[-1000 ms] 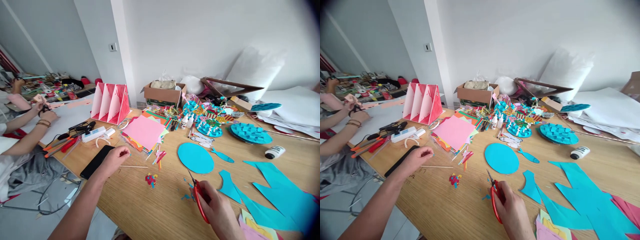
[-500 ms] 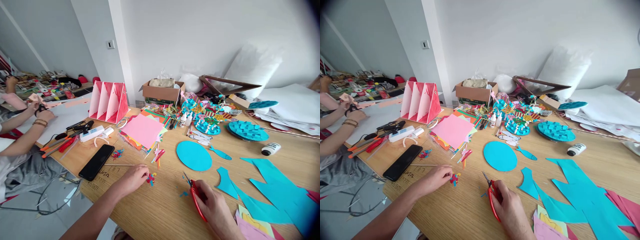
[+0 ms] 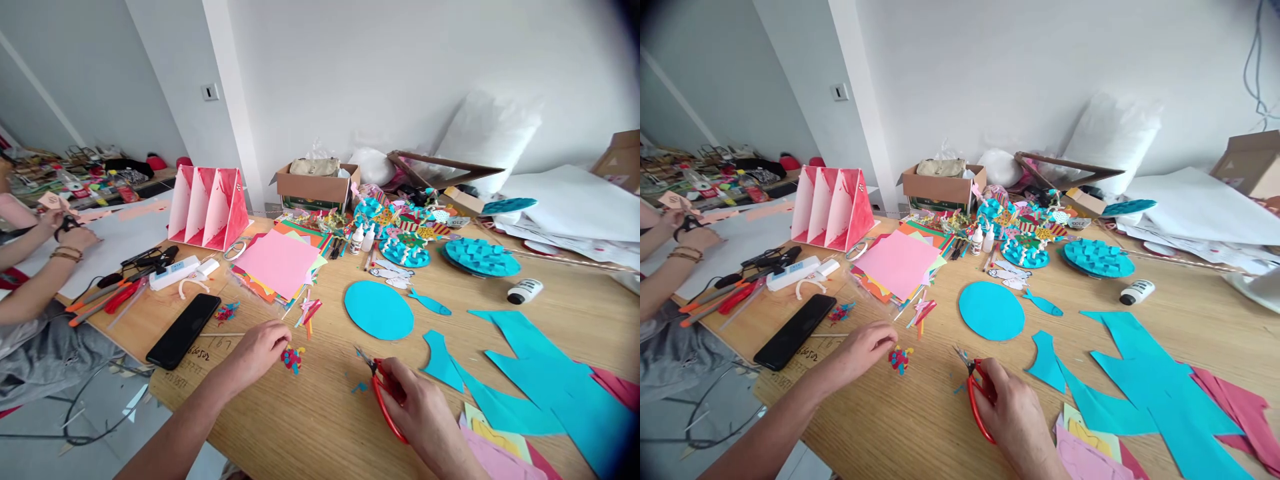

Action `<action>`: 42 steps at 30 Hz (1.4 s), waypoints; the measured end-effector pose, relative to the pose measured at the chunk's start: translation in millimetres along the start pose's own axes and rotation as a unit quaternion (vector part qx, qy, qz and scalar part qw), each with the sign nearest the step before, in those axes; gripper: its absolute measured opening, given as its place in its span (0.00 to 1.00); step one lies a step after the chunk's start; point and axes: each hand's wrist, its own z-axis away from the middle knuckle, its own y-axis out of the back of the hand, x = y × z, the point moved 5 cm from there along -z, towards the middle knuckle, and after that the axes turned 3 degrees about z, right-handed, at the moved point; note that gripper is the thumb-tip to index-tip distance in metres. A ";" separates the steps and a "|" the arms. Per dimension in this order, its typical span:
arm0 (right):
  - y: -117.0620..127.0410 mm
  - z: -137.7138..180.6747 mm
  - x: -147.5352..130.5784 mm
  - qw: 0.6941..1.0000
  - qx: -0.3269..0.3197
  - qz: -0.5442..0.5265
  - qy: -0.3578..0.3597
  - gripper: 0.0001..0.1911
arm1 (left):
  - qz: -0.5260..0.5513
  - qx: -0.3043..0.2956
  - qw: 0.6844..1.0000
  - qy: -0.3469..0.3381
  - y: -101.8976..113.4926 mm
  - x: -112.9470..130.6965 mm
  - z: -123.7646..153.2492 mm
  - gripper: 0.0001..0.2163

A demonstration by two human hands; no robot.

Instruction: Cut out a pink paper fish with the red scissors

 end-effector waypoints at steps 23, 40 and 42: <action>5.6 -3.8 -18.9 0.992 0.022 -0.116 -0.042 0.09 | 0.498 -0.133 0.857 -0.020 -58.8 85.9 -42.0 0.16; 14.0 -1.6 -16.1 0.993 0.095 0.068 0.012 0.06 | 0.386 -0.014 0.921 -0.051 -56.6 87.4 -49.1 0.03; 14.2 -1.8 -16.8 0.991 0.097 0.086 0.017 0.06 | 0.346 0.002 0.937 -0.043 -58.3 87.4 -50.7 0.02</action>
